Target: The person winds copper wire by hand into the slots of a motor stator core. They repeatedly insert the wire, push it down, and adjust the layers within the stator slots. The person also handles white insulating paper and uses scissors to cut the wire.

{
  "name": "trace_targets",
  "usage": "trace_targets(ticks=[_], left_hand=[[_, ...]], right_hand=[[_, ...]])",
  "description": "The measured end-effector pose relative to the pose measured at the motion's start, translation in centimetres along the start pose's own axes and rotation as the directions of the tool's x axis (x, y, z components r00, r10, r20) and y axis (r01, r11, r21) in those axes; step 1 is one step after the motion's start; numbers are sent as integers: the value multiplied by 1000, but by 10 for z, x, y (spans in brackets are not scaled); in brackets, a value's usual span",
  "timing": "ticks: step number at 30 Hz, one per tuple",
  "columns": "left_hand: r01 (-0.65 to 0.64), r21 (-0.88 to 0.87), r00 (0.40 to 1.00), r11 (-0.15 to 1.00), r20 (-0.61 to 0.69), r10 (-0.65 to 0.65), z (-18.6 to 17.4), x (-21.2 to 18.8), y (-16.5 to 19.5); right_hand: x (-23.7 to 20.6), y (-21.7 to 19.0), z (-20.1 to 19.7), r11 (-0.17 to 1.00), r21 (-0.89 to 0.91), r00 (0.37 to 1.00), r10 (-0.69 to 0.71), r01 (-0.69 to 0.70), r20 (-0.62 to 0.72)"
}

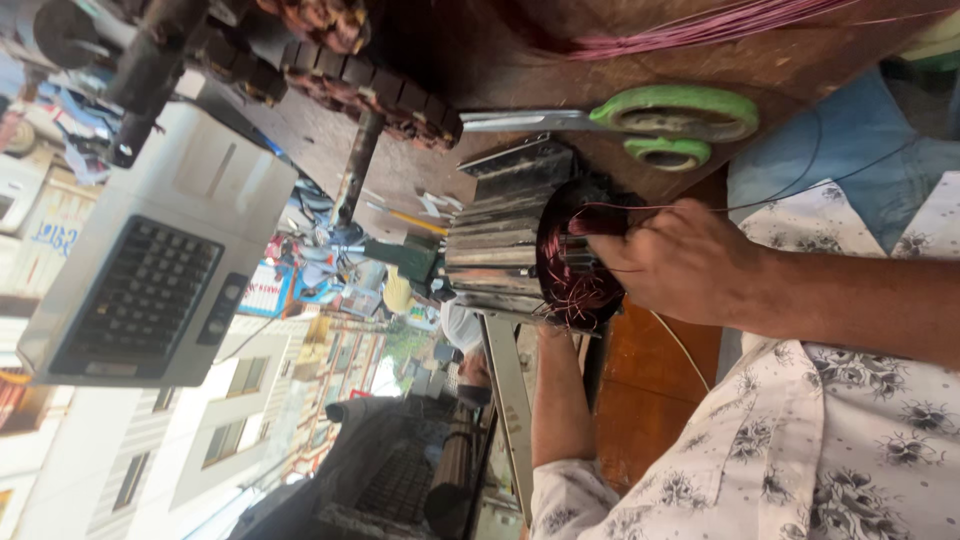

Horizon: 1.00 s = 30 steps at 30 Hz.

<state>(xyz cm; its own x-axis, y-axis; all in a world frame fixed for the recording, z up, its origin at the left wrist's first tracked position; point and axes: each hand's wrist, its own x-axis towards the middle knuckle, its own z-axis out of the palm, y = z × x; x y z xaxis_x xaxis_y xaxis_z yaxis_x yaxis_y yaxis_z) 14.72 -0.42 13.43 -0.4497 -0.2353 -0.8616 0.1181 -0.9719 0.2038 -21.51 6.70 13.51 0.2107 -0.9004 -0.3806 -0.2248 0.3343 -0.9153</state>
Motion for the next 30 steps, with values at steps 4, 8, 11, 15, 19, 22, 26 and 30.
trace_targets(ticks=[4, 8, 11, 15, 19, 22, 26, 30], left_hand=[[8, -23, 1000, 1000, 17, -8, -2, 2, 2], [15, -94, 998, 995, 57, -10, -6, 2, 0], [28, -181, 997, 983, 78, -14, -16, 5, -1], [149, -424, 972, 893, 230, -53, -32, 20, -2], [194, -458, 970, 868, 224, -99, -31, 32, -14], [-506, 422, 846, 752, 412, 338, 4, 45, -12], [-567, 821, 681, 70, 419, 600, 67, 51, 17], [-634, 761, 517, -137, 549, 656, 93, 54, 52]], right_hand=[[3, 4, -12, 988, 145, 991, 41, -59, 124], [8, 4, -27, 948, 297, 983, 65, -114, 170], [1, -1, -29, 987, -158, 957, 57, -12, 283], [-26, 3, -24, 897, -391, 959, -106, 206, 262], [-39, 1, -18, 796, -551, 931, -39, 249, 364], [-38, -1, -21, 745, -613, 964, -170, 263, 206], [-30, 10, -21, 549, -739, 896, -412, 390, 167], [-22, 31, -4, 686, -689, 906, -412, 235, -101]])
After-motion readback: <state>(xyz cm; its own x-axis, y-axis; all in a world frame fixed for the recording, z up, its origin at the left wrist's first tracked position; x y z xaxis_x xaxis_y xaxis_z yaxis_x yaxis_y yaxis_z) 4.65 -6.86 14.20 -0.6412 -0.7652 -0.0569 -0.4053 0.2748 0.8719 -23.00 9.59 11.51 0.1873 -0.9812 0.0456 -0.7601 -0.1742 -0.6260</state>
